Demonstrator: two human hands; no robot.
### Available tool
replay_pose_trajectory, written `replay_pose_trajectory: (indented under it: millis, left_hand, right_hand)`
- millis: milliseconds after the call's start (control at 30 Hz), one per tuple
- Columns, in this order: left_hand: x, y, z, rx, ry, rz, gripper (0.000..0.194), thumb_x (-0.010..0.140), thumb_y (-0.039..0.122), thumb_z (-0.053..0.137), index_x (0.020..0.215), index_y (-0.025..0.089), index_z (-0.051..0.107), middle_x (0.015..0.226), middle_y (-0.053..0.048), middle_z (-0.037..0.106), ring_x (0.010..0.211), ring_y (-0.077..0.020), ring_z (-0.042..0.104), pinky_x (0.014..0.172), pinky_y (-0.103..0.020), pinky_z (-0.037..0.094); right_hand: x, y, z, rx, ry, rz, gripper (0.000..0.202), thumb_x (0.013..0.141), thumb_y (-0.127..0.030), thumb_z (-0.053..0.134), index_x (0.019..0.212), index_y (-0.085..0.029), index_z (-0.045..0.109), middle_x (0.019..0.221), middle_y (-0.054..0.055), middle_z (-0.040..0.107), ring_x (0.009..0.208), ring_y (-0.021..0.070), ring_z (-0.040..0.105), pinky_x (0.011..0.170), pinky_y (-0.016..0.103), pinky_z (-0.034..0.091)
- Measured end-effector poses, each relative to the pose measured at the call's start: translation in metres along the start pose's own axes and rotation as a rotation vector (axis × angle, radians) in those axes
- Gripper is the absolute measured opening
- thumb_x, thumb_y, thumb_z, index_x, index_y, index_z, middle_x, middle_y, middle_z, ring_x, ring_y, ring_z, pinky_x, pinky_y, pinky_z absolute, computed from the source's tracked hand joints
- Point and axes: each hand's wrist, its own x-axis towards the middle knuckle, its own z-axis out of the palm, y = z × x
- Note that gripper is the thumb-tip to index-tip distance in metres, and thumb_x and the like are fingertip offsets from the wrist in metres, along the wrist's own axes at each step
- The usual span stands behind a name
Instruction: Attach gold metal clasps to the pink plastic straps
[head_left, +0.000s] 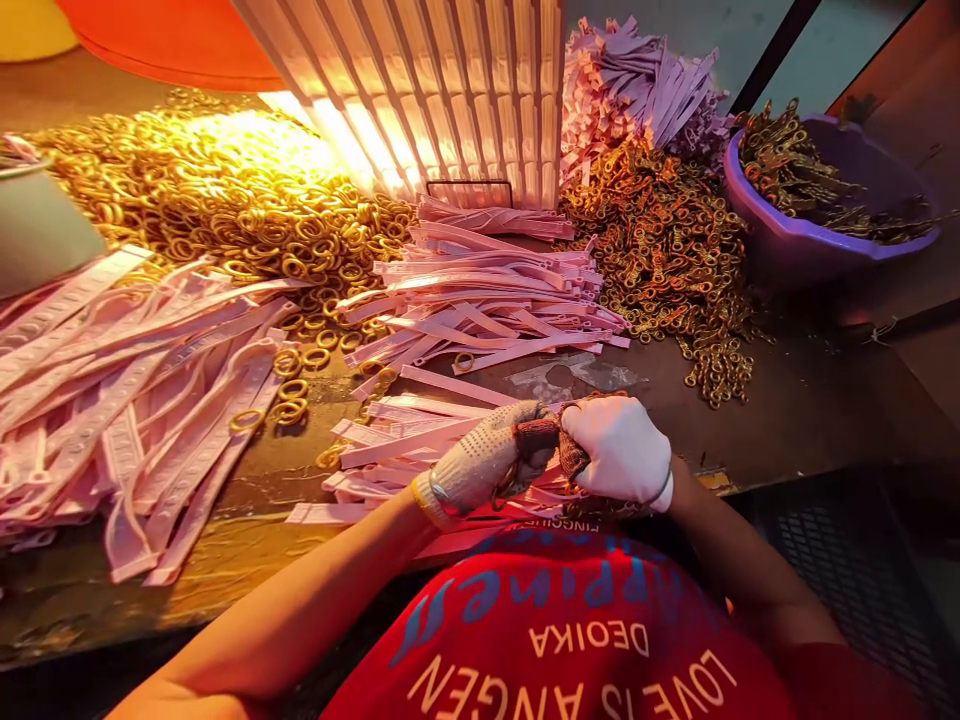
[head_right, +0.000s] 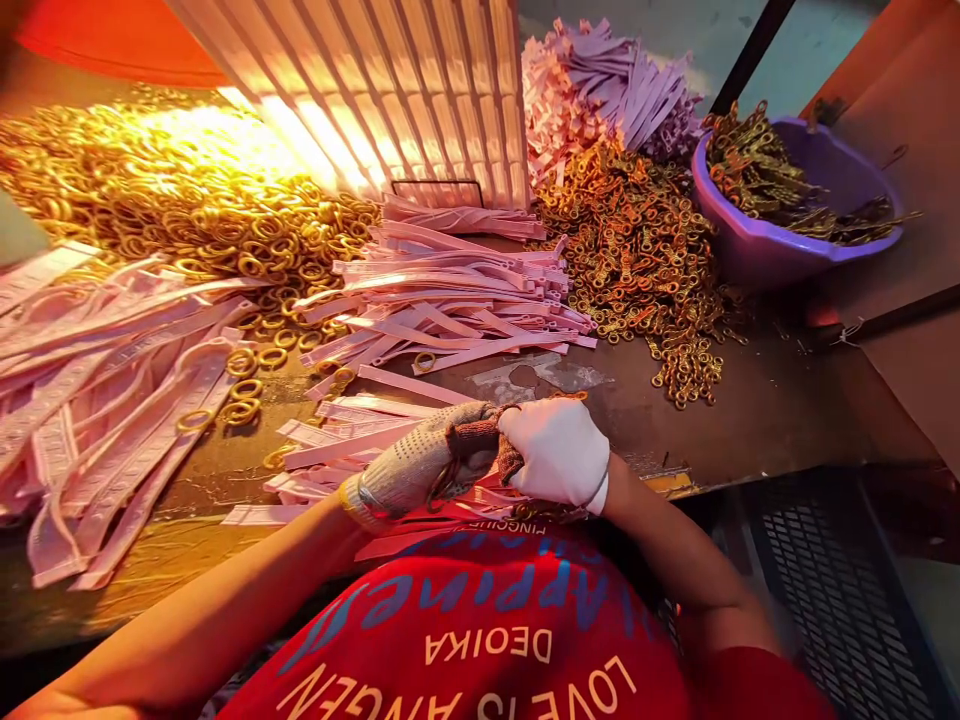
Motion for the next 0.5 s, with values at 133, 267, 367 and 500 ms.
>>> replay_pose_trajectory:
  millis: [133, 267, 367, 500]
  left_hand:
    - [-0.003, 0.002, -0.007, -0.191, -0.010, -0.061, 0.037, 0.083, 0.049, 0.072, 0.076, 0.022, 0.048, 0.056, 0.007, 0.040, 0.040, -0.0075, 0.031, 0.034, -0.019, 0.026]
    - [-0.002, 0.018, -0.044, 0.362, 0.205, 0.178, 0.023, 0.087, 0.039, 0.067, 0.075, 0.020, 0.060, 0.062, 0.000, 0.052, 0.051, -0.0124, 0.040, 0.046, -0.022, 0.031]
    - [0.006, 0.033, -0.082, 0.995, 0.530, 0.403, 0.016, 0.084, 0.021, 0.065, 0.069, 0.019, 0.060, 0.069, -0.002, 0.052, 0.065, -0.0160, 0.044, 0.061, -0.025, 0.032]
    - [0.022, 0.043, -0.111, 1.318, 0.604, 0.310, 0.017, 0.089, 0.020, 0.064, 0.073, 0.017, 0.059, 0.069, 0.000, 0.042, 0.065, -0.0155, 0.036, 0.065, -0.027, 0.026]
  right_hand:
    - [-0.007, -0.005, 0.018, 0.292, 0.075, 0.097, 0.008, 0.094, -0.027, 0.054, 0.092, -0.022, 0.060, 0.077, 0.006, 0.072, 0.067, 0.0209, 0.064, 0.061, 0.031, 0.039]
    - [0.004, 0.012, 0.023, 0.411, 0.222, 0.170, 0.021, 0.105, -0.033, 0.045, 0.104, -0.023, 0.063, 0.083, 0.006, 0.074, 0.072, 0.0215, 0.067, 0.065, 0.031, 0.042]
    - [0.031, 0.040, 0.018, 0.214, 0.243, 0.203, 0.022, 0.099, -0.026, 0.050, 0.110, -0.018, 0.066, 0.100, 0.013, 0.075, 0.091, 0.0265, 0.067, 0.078, 0.035, 0.045]
    - [0.068, 0.067, 0.019, -0.088, 0.086, 0.179, 0.022, 0.084, -0.015, 0.059, 0.103, -0.012, 0.070, 0.132, 0.021, 0.065, 0.121, 0.0341, 0.056, 0.098, 0.043, 0.039]
